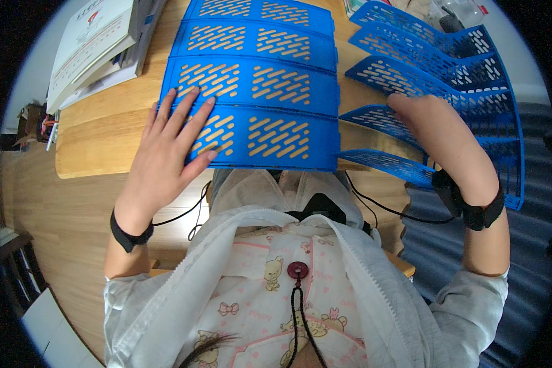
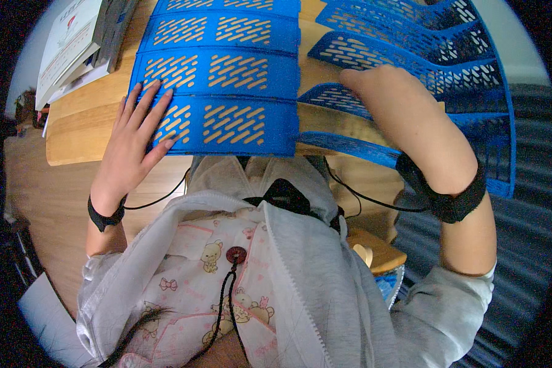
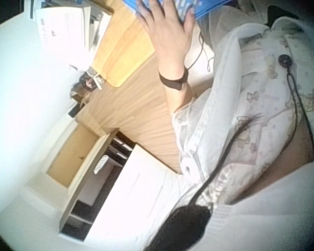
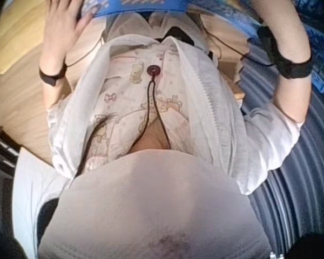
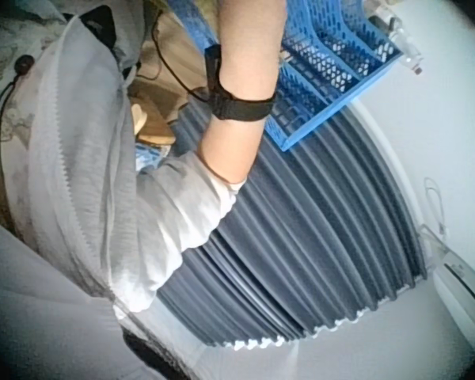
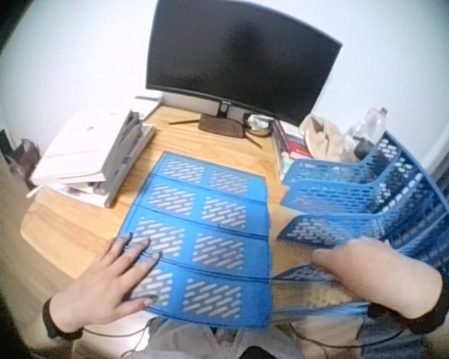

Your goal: The person assembles a blue plastic basket by hand, inserting side panels into a base and then attaching the top lid. They align and press the pieces together to form a complete basket.

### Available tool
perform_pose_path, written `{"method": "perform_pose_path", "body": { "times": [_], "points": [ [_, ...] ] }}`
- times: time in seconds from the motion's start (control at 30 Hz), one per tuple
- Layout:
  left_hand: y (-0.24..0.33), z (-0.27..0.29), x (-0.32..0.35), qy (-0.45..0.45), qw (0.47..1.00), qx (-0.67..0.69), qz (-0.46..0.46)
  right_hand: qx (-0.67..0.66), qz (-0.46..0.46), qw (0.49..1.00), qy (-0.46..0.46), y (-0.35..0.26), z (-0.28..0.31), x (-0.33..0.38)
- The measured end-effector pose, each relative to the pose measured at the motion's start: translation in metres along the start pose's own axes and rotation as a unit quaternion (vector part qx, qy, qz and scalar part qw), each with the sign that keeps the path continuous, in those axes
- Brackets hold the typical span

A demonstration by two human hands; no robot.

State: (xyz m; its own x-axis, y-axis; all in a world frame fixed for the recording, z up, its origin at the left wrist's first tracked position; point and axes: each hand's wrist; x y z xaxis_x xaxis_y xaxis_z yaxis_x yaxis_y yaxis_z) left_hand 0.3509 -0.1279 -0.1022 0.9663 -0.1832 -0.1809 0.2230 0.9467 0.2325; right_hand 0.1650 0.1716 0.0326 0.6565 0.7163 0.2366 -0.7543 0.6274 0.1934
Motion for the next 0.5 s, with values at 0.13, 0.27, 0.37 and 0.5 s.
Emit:
{"method": "perform_pose_path", "body": {
  "times": [0.13, 0.27, 0.37, 0.5],
  "points": [
    [0.0013, -0.0009, 0.0000, 0.004, 1.000, 0.001, -0.005, -0.017, 0.034, 0.998, 0.044, -0.0009, -0.0037, -0.0010],
    [0.0036, -0.0002, -0.0004, 0.001, 1.000, -0.002, -0.004, 0.011, 0.037, 0.999, 0.027, -0.0022, -0.0043, -0.0016],
    [0.0054, -0.0001, -0.0016, 0.000, 1.000, -0.002, -0.007, 0.019, 0.048, 0.998, 0.022, -0.0050, -0.0023, -0.0014],
    [0.0051, -0.0007, -0.0030, -0.003, 1.000, 0.001, -0.005, 0.030, 0.065, 0.997, 0.025, -0.0098, -0.0010, -0.0073]
  ]
}}
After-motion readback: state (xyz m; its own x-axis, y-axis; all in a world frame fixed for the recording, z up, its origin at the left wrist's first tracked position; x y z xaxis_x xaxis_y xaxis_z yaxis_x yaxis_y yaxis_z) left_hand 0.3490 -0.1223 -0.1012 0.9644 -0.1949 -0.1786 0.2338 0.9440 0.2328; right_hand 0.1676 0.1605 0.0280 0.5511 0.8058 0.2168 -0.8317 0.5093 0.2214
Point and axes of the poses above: each hand's wrist, its own x-axis away from the middle knuckle, its own z-axis out of the back of the hand, y = z × x, and after that the axes turned 7 degrees about -z, right-handed
